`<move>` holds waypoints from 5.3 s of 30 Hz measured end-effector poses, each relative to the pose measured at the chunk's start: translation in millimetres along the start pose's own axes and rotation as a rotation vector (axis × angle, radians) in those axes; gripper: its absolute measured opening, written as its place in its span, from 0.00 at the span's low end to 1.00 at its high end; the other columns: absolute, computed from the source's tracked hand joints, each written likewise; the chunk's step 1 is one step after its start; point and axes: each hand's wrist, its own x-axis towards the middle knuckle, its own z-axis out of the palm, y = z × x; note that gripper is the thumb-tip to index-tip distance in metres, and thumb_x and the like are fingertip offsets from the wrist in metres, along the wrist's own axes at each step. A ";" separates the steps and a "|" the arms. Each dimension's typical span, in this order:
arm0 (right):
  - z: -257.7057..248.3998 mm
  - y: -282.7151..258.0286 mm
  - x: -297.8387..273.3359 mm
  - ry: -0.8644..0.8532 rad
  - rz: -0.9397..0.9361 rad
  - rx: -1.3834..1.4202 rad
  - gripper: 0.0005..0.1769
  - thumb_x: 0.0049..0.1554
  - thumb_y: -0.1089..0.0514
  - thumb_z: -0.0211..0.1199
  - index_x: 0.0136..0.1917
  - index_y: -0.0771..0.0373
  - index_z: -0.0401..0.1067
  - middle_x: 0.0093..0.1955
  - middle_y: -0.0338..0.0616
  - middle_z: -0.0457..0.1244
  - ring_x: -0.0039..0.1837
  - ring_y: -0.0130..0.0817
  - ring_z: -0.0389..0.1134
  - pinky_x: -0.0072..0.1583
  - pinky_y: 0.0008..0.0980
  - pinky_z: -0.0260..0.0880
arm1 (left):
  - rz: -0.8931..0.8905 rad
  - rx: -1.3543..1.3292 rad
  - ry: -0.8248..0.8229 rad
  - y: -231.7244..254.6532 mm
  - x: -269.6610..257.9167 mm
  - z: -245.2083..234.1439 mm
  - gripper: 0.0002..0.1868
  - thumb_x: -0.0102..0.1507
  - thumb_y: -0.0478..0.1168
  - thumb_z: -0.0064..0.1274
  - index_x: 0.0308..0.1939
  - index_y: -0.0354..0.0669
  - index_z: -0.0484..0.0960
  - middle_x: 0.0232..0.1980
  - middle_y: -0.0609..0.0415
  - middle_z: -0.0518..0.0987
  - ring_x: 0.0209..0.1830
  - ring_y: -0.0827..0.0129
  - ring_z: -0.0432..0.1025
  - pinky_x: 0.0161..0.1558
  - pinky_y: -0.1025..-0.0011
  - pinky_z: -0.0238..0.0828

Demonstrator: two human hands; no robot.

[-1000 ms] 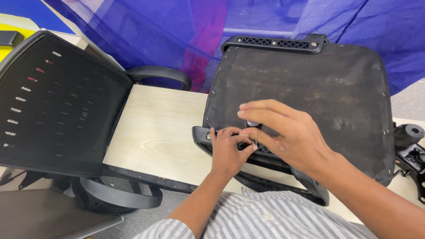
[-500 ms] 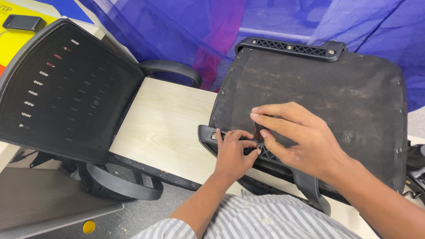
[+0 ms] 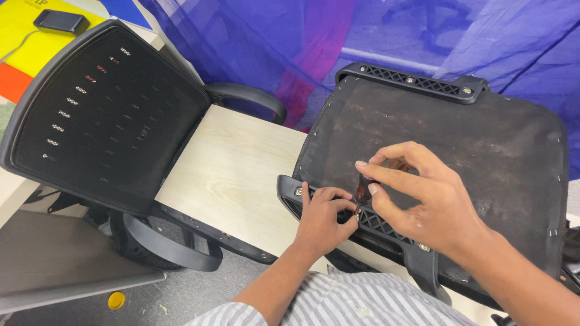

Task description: The person uses a screwdriver to tighten screws on the underside of an office chair seat, securing the seat to its base. They then attach the chair base with casters to the seat and continue fastening screws to complete the assembly.

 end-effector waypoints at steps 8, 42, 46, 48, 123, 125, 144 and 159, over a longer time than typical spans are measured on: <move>-11.4 -24.9 13.7 -0.064 0.159 -0.248 0.18 0.47 0.57 0.71 0.53 0.54 0.82 0.51 0.36 0.67 0.49 0.33 0.68 0.45 0.34 0.70 | 0.002 0.019 0.026 -3.5 1.0 4.1 0.07 0.54 0.43 0.61 0.33 0.47 0.86 0.52 0.60 0.79 0.65 0.64 0.68 0.77 0.33 0.27; -14.7 -62.5 52.8 -0.681 -0.105 -0.338 0.14 0.48 0.60 0.65 0.49 0.58 0.80 0.49 0.42 0.69 0.57 0.44 0.70 0.53 0.46 0.71 | 0.099 0.055 0.145 9.0 0.8 6.8 0.30 0.58 0.53 0.64 0.55 0.34 0.83 0.48 0.43 0.79 0.61 0.44 0.65 0.64 0.27 0.35; -11.5 -65.2 56.2 -0.675 0.033 -0.405 0.11 0.48 0.62 0.65 0.47 0.62 0.78 0.48 0.49 0.67 0.53 0.49 0.70 0.52 0.46 0.71 | -0.138 0.070 -0.005 12.3 1.4 5.9 0.17 0.57 0.49 0.61 0.42 0.40 0.85 0.42 0.52 0.83 0.57 0.58 0.73 0.78 0.34 0.33; -10.6 -63.8 56.6 -0.626 0.003 -0.436 0.09 0.45 0.63 0.66 0.42 0.66 0.77 0.45 0.53 0.67 0.51 0.52 0.71 0.50 0.47 0.72 | -0.095 0.038 0.041 11.8 -2.1 8.7 0.12 0.55 0.44 0.60 0.36 0.41 0.88 0.48 0.55 0.82 0.58 0.59 0.73 0.76 0.33 0.34; -25.4 -39.4 56.6 -0.697 -0.275 -0.432 0.21 0.50 0.54 0.67 0.57 0.60 0.73 0.53 0.44 0.67 0.53 0.48 0.72 0.48 0.48 0.73 | -0.049 0.026 0.186 5.1 -5.6 23.7 0.07 0.55 0.40 0.62 0.31 0.40 0.86 0.40 0.51 0.83 0.56 0.55 0.72 0.73 0.35 0.41; -21.0 -40.6 55.3 -0.672 -0.235 -0.434 0.19 0.51 0.51 0.67 0.54 0.61 0.75 0.53 0.45 0.66 0.51 0.49 0.72 0.47 0.48 0.72 | -0.040 0.036 0.196 6.3 -5.8 24.2 0.06 0.55 0.40 0.63 0.30 0.40 0.87 0.41 0.51 0.82 0.56 0.55 0.72 0.72 0.35 0.41; -3.6 -35.8 52.0 -0.550 0.149 -0.574 0.32 0.56 0.31 0.64 0.36 0.64 0.77 0.34 0.53 0.68 0.39 0.49 0.73 0.41 0.44 0.74 | -0.130 -0.028 0.249 27.3 -9.1 23.2 0.10 0.54 0.42 0.64 0.34 0.44 0.82 0.38 0.57 0.82 0.54 0.60 0.74 0.75 0.39 0.38; 19.3 18.7 29.9 -0.325 -0.031 0.138 0.15 0.59 0.46 0.61 0.46 0.60 0.73 0.40 0.43 0.69 0.42 0.37 0.70 0.44 0.41 0.68 | -0.119 -0.108 0.321 18.1 -8.4 28.5 0.12 0.53 0.40 0.68 0.28 0.36 0.81 0.37 0.51 0.83 0.51 0.59 0.76 0.76 0.42 0.36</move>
